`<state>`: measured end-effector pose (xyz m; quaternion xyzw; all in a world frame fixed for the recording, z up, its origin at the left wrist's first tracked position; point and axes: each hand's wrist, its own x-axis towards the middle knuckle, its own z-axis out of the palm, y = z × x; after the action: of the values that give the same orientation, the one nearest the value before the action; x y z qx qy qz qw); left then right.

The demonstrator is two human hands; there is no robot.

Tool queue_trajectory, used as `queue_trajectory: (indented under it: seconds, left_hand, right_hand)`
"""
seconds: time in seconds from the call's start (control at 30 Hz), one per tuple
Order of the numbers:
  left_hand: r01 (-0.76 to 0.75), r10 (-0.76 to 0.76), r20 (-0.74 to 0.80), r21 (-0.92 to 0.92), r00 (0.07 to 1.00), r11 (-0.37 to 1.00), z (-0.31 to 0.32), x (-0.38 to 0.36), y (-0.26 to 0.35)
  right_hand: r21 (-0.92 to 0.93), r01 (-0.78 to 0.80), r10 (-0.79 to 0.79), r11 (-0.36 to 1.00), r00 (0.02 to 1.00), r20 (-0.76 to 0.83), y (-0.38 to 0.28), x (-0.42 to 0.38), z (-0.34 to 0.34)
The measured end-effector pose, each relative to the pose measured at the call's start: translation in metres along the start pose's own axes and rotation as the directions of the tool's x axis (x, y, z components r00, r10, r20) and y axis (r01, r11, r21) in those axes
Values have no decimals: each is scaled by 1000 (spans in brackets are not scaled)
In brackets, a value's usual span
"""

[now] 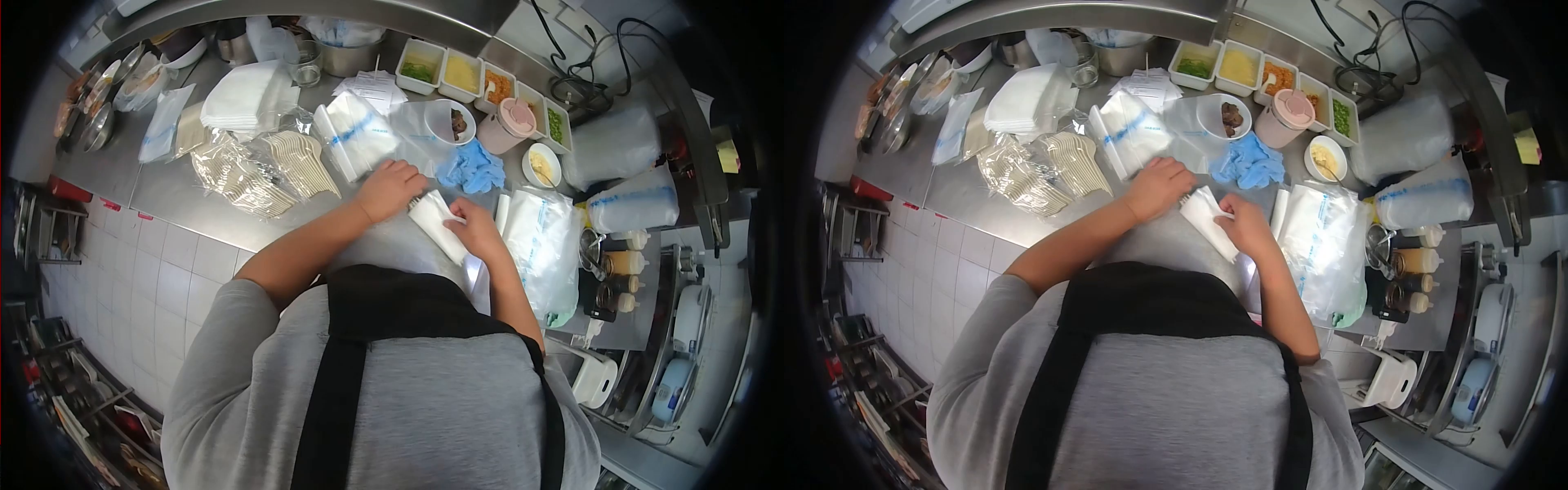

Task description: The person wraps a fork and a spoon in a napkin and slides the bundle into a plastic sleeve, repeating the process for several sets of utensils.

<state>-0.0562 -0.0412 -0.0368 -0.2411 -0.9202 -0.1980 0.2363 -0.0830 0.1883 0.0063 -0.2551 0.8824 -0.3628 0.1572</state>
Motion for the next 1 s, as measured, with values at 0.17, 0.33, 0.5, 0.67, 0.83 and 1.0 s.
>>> queue_trajectory:
  seconds: [0.17, 0.33, 0.5, 0.67, 0.83, 1.0]
  left_hand:
    - [-162, 156, 54, 142, 986, 976, 19, 36, 9]
    - [-259, 241, 97, 276, 966, 926, 59, 88, 25]
    - [-271, 208, 269, 225, 940, 936, 62, 111, 26]
    - [69, -81, 137, 84, 987, 994, 25, 105, 21]
    - [352, -331, -346, -4, 878, 936, -18, 63, -68]
    - [682, -699, 52, 176, 713, 710, -51, 18, -99]
  right_hand:
    - [29, -99, 103, 995, 967, -233, -4, -56, -22]
    - [158, -177, 215, 972, 936, -280, 5, -90, -18]
    - [211, -229, 285, 950, 912, -293, 6, -108, -18]
    - [205, -169, 237, 964, 895, -379, 20, -112, -17]
    - [195, -150, 213, 969, 907, -362, 7, -105, -21]
    - [189, -80, 139, 979, 936, -322, 3, -92, -12]
